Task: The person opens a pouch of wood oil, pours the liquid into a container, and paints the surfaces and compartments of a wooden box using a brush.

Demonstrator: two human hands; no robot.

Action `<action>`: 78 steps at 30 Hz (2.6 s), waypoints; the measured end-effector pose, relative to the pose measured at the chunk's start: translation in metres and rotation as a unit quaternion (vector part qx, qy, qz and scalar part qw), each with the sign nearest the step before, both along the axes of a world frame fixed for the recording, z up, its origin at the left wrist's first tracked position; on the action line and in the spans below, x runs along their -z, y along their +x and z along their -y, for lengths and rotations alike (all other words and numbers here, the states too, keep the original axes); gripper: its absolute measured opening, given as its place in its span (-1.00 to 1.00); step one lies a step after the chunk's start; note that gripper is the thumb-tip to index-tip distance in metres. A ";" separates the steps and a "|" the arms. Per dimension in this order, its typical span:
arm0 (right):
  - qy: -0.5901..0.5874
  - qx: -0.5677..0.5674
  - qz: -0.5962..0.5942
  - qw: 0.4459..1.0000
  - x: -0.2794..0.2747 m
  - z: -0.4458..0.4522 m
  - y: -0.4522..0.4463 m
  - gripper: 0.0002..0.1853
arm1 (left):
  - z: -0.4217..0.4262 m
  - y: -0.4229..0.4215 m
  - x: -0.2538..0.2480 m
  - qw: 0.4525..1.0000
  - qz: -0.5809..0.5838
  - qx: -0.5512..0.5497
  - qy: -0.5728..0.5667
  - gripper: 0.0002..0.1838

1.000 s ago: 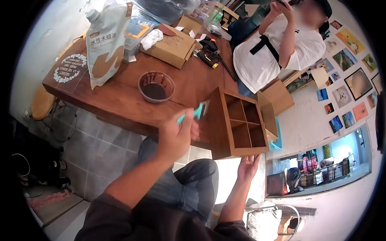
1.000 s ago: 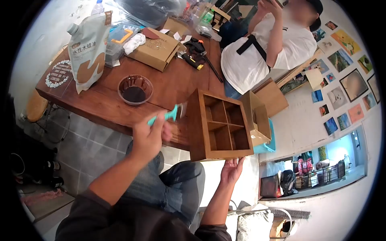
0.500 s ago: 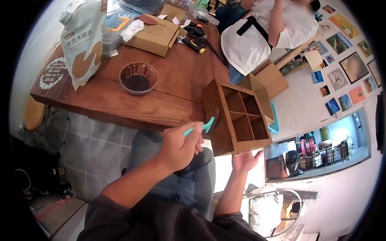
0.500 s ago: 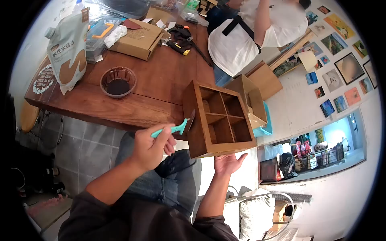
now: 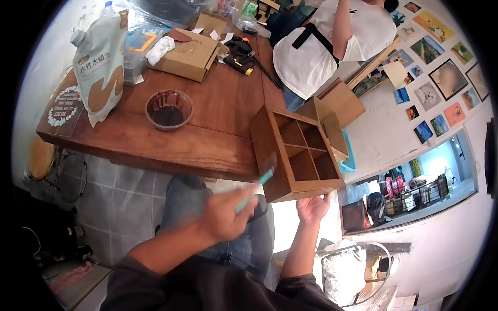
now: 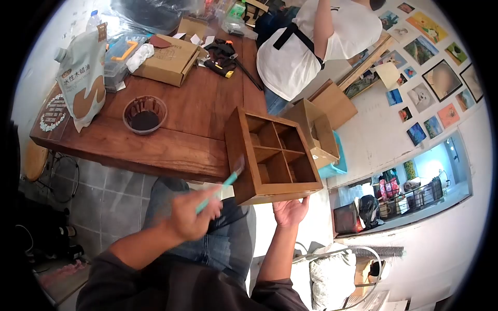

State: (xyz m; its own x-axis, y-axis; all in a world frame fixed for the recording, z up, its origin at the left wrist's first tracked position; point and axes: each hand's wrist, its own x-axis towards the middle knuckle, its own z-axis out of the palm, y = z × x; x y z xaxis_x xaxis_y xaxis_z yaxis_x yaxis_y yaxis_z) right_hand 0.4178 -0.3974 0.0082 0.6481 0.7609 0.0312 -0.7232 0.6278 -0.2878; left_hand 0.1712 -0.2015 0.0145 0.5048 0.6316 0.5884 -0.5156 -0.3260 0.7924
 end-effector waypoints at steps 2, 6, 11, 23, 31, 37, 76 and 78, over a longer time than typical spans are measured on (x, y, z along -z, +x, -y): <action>0.000 0.007 0.006 1.000 0.001 0.001 0.005 -0.20 | 0.010 -0.021 0.000 0.986 0.021 -0.004 0.168 -0.70; -0.030 0.029 0.018 0.999 0.001 0.006 0.014 -0.22 | -0.012 -0.023 -0.003 0.990 0.055 -0.042 0.123 -0.69; -0.004 0.018 0.002 1.000 -0.011 0.000 0.005 -0.24 | -0.032 0.024 -0.002 0.988 0.070 -0.071 0.120 -0.68; -0.027 0.038 0.009 0.999 -0.017 -0.003 0.002 -0.28 | -0.062 0.027 -0.024 0.993 0.048 -0.095 0.043 -0.75; -0.287 0.138 0.145 0.937 0.011 -0.003 0.010 -0.57 | -0.057 0.030 -0.018 0.996 -0.030 -0.063 -0.057 -0.70; -0.394 0.174 0.247 0.868 0.006 -0.017 0.015 -0.64 | -0.051 -0.001 -0.028 0.997 0.006 -0.054 -0.051 -0.72; -0.738 -0.032 0.529 0.417 -0.152 -0.187 0.131 -0.55 | -0.062 -0.029 -0.008 0.984 0.009 -0.080 -0.161 -0.63; -0.731 -0.027 0.531 0.428 -0.151 -0.187 0.131 -0.57 | -0.062 -0.029 -0.009 0.984 0.011 -0.076 -0.162 -0.63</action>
